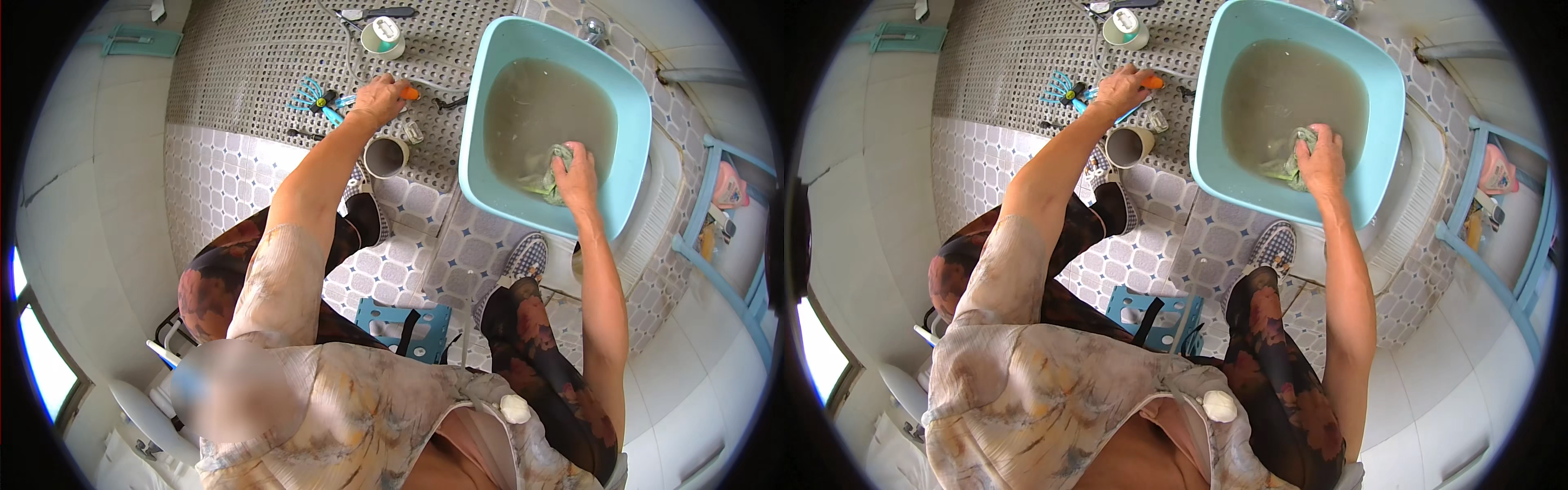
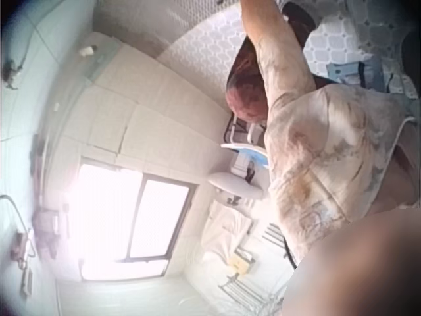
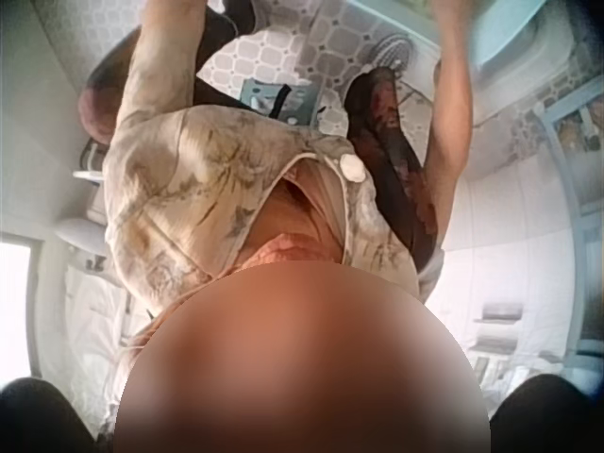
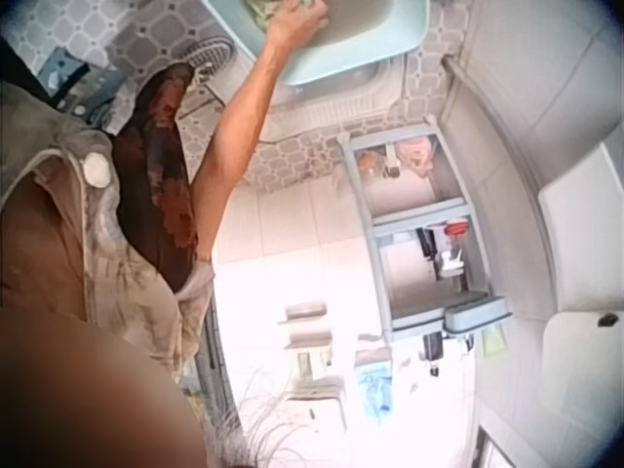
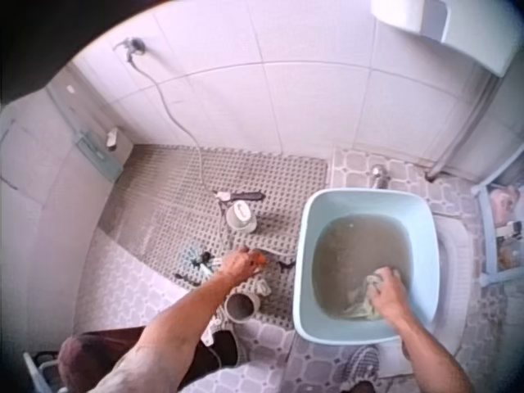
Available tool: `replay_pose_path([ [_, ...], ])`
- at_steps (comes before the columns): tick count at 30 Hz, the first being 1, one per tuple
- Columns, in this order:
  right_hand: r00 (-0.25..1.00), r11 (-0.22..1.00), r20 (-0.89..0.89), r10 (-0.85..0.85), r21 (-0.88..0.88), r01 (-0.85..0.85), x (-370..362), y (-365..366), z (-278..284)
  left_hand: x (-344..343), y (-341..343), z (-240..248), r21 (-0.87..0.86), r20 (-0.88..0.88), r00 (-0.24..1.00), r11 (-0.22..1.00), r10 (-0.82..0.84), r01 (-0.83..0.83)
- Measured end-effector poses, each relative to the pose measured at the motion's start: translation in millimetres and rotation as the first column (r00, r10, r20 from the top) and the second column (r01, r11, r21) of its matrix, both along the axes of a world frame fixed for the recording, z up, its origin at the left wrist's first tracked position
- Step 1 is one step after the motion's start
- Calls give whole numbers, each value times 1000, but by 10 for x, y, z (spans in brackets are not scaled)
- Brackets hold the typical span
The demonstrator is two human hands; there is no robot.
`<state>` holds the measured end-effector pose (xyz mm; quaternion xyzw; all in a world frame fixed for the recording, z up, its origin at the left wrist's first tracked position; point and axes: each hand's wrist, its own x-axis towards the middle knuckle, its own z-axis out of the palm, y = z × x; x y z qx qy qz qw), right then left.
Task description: The person is washing various tools and household items in a basin of water.
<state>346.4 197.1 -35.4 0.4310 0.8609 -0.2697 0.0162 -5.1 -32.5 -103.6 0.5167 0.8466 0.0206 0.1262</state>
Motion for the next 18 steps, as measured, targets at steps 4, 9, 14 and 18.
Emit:
replay_pose_path([
  [4, 1000, 1000, -17, 1, -8, -1, 1, -6, 11, 3, 68, -120, -23, -66, 998, 1000, 11, -12],
  [9, 1000, 1000, -22, 5, -15, -5, -6, 9, 33, -200, 22, 90, -185, 771, 508, 898, 385, -400],
  [14, 1000, 1000, -12, -5, -1, 5, 10, 17, 27, -366, 12, 494, -237, 960, 46, 887, 277, -398],
  [18, 1000, 1000, -15, -18, -22, 18, 0, 6, 10, -403, 110, 757, -215, 975, -112, 939, 191, -269],
])
